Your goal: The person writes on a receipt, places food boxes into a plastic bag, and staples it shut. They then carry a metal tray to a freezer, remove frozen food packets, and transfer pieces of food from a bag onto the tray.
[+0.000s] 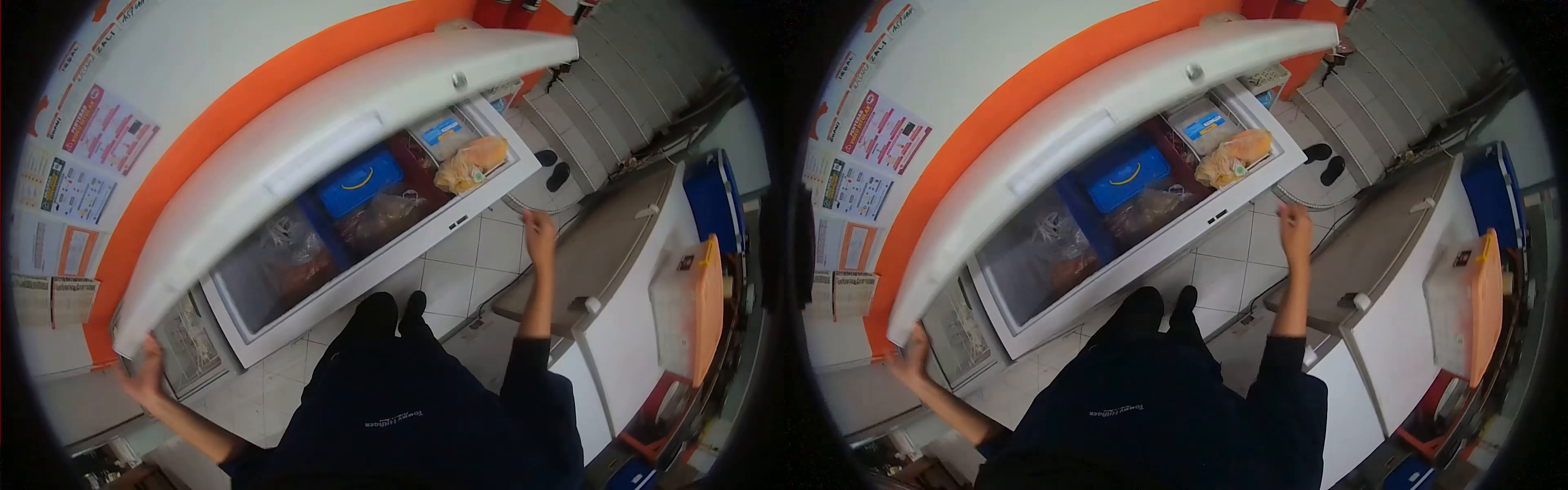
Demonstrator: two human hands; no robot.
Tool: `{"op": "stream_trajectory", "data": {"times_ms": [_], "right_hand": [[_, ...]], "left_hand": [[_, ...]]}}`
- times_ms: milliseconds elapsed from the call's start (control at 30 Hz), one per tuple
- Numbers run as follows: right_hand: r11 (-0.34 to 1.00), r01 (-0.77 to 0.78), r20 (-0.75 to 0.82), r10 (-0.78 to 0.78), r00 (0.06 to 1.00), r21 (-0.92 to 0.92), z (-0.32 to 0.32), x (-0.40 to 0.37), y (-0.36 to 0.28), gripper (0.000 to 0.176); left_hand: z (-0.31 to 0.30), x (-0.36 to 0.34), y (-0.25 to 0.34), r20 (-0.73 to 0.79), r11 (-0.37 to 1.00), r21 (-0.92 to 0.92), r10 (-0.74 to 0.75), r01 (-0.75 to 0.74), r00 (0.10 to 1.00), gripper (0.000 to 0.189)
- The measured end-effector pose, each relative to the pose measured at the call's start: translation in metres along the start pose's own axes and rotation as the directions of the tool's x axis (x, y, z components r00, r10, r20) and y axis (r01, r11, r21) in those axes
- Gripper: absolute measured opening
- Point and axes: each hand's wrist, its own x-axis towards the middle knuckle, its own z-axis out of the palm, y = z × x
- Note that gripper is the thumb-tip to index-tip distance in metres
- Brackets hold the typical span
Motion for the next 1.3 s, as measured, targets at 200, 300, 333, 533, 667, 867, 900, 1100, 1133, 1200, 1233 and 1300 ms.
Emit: {"op": "stream_trajectory", "data": {"times_ms": [200,300,333,533,667,867,900,1100,1133,1200,1233,1300], "right_hand": [[0.995,0.088,0.351,-0.066,0.934,-0.047,0.148,0.117,0.032,0.016],[0.973,0.045,0.267,0.017,0.964,-0.226,0.202,0.132,0.082,0.029],[0.970,0.037,0.265,0.028,0.964,-0.240,0.205,0.136,0.081,0.029],[0.833,0.111,0.417,0.152,0.896,-0.542,0.231,0.128,0.068,0.049],[0.810,0.042,0.332,0.192,0.924,-0.586,0.221,0.140,0.062,0.047],[0.854,0.300,0.552,-0.017,0.834,-0.426,0.210,0.154,0.079,0.034],[0.844,0.337,0.565,-0.049,0.824,-0.418,0.208,0.159,0.077,0.029],[0.997,0.073,0.675,-0.058,0.735,0.005,0.179,0.218,0.101,0.023],[0.995,0.094,0.744,-0.033,0.668,-0.040,0.172,0.226,0.096,0.026],[0.997,0.068,0.743,-0.080,0.665,0.047,0.169,0.235,0.090,0.023],[0.992,0.033,0.727,-0.114,0.677,0.125,0.171,0.241,0.091,0.019],[0.982,0.086,0.750,-0.183,0.635,0.166,0.174,0.250,0.097,0.017]], "left_hand": [[0.155,0.037,0.036,0.337,0.967,-0.209,0.211,-0.146,0.918,0.084],[0.202,0.135,0.030,0.591,0.584,0.170,0.584,-0.794,0.556,0.085],[0.227,0.160,0.001,0.629,0.382,0.276,0.622,-0.882,0.466,0.085],[0.351,0.292,-0.075,0.758,-0.563,0.520,0.650,-0.643,0.044,0.095],[0.420,0.337,-0.073,0.760,-0.716,0.627,0.649,-0.307,0.039,0.104],[0.447,0.373,-0.100,0.716,-0.716,0.697,0.692,-0.037,0.090,0.106],[0.438,0.380,-0.098,0.711,-0.712,0.701,0.696,-0.035,0.099,0.105],[0.400,0.386,-0.088,0.723,-0.723,0.690,0.687,-0.026,0.071,0.097],[0.394,0.381,-0.087,0.732,-0.732,0.681,0.679,-0.033,0.057,0.096],[0.383,0.366,-0.087,0.757,-0.755,0.653,0.653,-0.050,0.020,0.094],[0.378,0.355,-0.090,0.772,-0.770,0.634,0.636,-0.073,-0.004,0.093],[0.371,0.333,-0.104,0.815,-0.815,0.565,0.575,-0.129,-0.069,0.092]]}}
